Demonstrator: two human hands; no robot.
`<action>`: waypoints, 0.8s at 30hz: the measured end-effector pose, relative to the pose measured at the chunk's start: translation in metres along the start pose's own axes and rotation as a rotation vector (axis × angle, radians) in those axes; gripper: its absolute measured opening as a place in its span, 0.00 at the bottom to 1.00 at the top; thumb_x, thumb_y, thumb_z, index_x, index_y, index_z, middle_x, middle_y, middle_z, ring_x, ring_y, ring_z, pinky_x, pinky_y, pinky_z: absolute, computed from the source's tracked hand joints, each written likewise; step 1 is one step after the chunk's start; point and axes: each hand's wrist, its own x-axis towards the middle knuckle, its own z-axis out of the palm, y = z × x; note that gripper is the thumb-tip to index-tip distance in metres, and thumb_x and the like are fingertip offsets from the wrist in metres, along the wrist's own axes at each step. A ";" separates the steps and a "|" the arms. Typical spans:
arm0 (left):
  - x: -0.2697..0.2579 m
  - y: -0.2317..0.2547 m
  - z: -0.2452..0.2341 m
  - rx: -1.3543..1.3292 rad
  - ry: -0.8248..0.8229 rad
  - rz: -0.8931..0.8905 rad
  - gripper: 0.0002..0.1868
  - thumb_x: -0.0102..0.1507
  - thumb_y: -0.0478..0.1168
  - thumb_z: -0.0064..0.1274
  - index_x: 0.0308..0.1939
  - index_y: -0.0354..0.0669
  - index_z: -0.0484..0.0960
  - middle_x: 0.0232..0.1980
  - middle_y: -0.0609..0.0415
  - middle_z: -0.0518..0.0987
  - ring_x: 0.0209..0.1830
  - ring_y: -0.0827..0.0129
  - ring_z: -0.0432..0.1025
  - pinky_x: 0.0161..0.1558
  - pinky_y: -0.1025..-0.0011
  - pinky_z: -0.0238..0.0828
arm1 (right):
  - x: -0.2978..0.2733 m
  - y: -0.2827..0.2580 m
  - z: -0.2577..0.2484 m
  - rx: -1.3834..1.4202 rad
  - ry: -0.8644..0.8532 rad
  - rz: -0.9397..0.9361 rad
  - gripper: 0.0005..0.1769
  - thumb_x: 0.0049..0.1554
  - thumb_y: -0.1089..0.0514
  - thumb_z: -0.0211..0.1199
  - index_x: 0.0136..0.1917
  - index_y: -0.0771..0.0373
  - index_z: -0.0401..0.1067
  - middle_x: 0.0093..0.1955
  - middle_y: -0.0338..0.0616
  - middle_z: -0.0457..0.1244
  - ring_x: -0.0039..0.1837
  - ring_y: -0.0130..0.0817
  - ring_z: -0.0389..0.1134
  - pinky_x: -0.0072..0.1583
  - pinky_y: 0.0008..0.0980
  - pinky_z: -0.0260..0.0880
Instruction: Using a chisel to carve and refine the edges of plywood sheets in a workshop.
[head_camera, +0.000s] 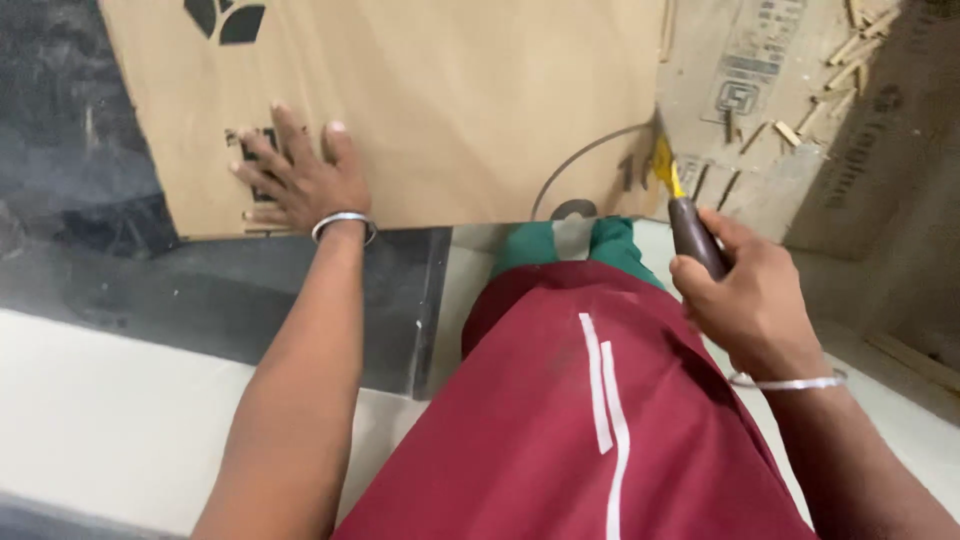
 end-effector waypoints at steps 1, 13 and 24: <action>-0.002 0.002 -0.002 -0.022 -0.004 -0.012 0.38 0.71 0.70 0.38 0.83 0.77 0.45 0.87 0.51 0.36 0.85 0.38 0.30 0.70 0.17 0.28 | -0.006 0.001 -0.006 -0.065 -0.026 0.054 0.36 0.56 0.57 0.63 0.78 0.56 0.65 0.38 0.52 0.69 0.33 0.35 0.70 0.37 0.35 0.71; -0.001 0.002 -0.003 -0.011 -0.068 -0.052 0.37 0.71 0.72 0.30 0.83 0.79 0.41 0.86 0.53 0.32 0.85 0.42 0.26 0.72 0.20 0.24 | -0.053 0.021 -0.012 -0.016 -0.094 0.216 0.38 0.58 0.59 0.65 0.81 0.52 0.63 0.37 0.53 0.70 0.32 0.36 0.69 0.37 0.38 0.72; -0.002 0.007 -0.015 -0.044 -0.002 -0.035 0.37 0.71 0.70 0.36 0.83 0.78 0.46 0.88 0.52 0.37 0.85 0.41 0.29 0.72 0.19 0.28 | 0.020 0.005 0.017 0.095 0.006 -0.211 0.25 0.57 0.58 0.59 0.67 0.64 0.71 0.38 0.56 0.67 0.35 0.38 0.70 0.40 0.38 0.70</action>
